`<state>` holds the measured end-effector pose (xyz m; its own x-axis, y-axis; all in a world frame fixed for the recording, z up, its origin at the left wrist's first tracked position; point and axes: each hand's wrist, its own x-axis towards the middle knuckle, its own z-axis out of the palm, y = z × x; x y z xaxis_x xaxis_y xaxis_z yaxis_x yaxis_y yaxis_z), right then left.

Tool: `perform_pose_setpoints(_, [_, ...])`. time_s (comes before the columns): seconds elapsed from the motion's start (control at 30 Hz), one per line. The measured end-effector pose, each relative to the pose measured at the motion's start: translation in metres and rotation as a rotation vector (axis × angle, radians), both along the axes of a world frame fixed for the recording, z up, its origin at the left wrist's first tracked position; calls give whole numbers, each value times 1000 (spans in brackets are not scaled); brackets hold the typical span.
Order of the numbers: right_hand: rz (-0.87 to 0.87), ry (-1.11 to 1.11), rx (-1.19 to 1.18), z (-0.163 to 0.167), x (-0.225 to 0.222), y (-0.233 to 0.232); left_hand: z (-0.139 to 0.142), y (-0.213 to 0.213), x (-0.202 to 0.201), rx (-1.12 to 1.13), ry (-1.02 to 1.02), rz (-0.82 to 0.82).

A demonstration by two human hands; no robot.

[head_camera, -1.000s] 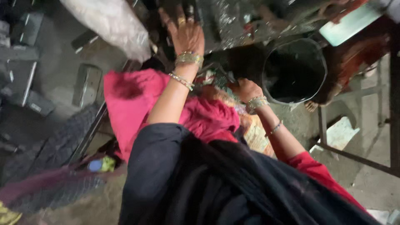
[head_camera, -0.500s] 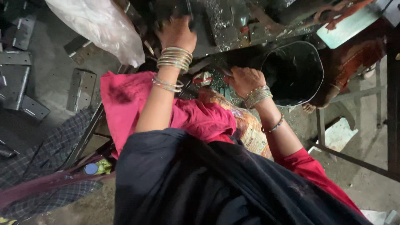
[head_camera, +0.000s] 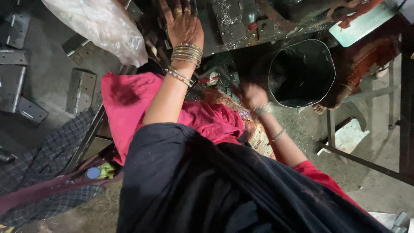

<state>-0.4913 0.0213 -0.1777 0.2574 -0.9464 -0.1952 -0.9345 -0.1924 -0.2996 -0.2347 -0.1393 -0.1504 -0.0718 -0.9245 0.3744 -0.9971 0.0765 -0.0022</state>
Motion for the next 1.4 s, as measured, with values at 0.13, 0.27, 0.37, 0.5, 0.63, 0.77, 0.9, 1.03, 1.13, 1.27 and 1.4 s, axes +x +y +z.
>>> perform_pose_setpoints(0.13, [-36, -91, -10, -27, 5, 17, -2, -7, 5, 52, 34, 5])
perform_pose_setpoints(0.27, [-69, 55, 28, 27, 10, 2, 15, 11, 8, 211, 57, -52])
perform_pose_setpoints(0.37, [-83, -16, -189, 83, 25, -15, 25, 51, 3, 167, -6, -46])
perform_pose_setpoints(0.5, [-57, -182, -353, 127, 40, -24, 18, 97, -5, 239, 0, -120])
perform_pose_setpoints(0.63, [-40, -134, -288, 136, 45, -21, 12, 58, 3, 135, 45, -74])
perform_pose_setpoints(0.77, [-47, -177, -297, 140, 46, -20, 24, 5, 14, 174, 54, -74])
perform_pose_setpoints(0.9, [-70, -191, -260, 142, 48, -23, 24, 34, 6, 170, 20, -110])
perform_pose_setpoints(1.03, [-50, -108, -228, 138, 47, -22, 3, 105, -4, 146, 63, -221])
perform_pose_setpoints(1.13, [-37, -79, -255, 134, 45, -19, 2, 120, 5, 37, 44, -377])
perform_pose_setpoints(1.27, [-38, -57, -260, 133, 45, -19, 30, 98, 3, 235, 176, -353])
perform_pose_setpoints(1.4, [-25, -9, -280, 135, 47, -18, 55, 73, -39, -78, 220, -142])
